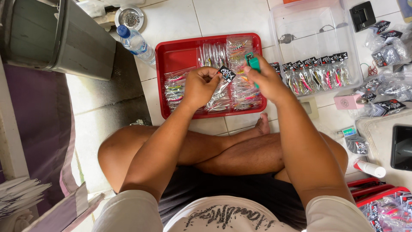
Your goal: The person places individual fishing lures into small plastic packets and then arranges the packets into a red tray.
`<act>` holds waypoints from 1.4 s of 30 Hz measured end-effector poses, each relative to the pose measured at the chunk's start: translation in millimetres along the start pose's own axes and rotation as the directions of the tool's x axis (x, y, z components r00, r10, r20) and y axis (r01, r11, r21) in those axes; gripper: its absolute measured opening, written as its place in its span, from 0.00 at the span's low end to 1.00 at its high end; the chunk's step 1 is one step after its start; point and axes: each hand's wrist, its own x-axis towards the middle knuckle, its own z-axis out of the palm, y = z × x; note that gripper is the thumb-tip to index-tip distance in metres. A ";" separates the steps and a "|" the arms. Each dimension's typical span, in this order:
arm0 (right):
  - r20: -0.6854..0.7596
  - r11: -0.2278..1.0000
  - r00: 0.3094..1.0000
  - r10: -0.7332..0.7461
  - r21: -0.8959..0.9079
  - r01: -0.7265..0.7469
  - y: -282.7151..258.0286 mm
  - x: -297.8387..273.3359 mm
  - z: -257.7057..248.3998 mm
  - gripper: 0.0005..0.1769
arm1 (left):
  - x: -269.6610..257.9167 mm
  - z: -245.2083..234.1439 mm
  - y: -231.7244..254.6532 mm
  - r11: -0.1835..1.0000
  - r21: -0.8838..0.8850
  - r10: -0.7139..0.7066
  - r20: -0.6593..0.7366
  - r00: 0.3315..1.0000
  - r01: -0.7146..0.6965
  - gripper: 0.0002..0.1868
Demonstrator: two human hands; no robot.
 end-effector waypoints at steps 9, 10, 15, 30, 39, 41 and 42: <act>0.125 0.854 0.991 -0.037 -0.512 0.096 -66.8 -18.0 6.8 0.22 | -5.7 -16.3 30.5 0.960 0.201 0.161 0.163 0.973 -0.192 0.02; 0.126 0.855 0.991 -0.034 -0.511 0.094 -62.5 -16.7 7.3 0.22 | -6.8 -17.6 33.4 0.961 0.201 0.158 0.162 0.974 -0.189 0.02; 0.206 0.791 0.978 0.039 -0.604 0.096 -58.4 -13.3 14.9 0.27 | -14.8 -20.2 58.8 0.884 0.373 0.148 0.349 0.925 -0.282 0.02; 0.233 0.743 0.970 0.070 -0.661 0.106 -42.8 -8.2 18.6 0.26 | -11.9 -13.9 50.7 0.827 0.477 0.081 0.421 0.904 -0.296 0.03; 0.245 0.733 0.964 0.105 -0.674 0.091 -48.1 -10.3 21.2 0.25 | -15.0 -13.7 54.8 0.835 0.466 0.073 0.433 0.898 -0.293 0.05; 0.246 0.730 0.963 0.111 -0.678 0.089 -50.0 -10.0 21.7 0.25 | -14.6 -12.6 53.1 0.833 0.472 0.067 0.431 0.900 -0.289 0.05; 0.247 0.726 0.962 0.117 -0.682 0.087 -50.9 -9.9 21.9 0.25 | -14.3 -11.9 52.3 0.830 0.479 0.061 0.430 0.901 -0.285 0.05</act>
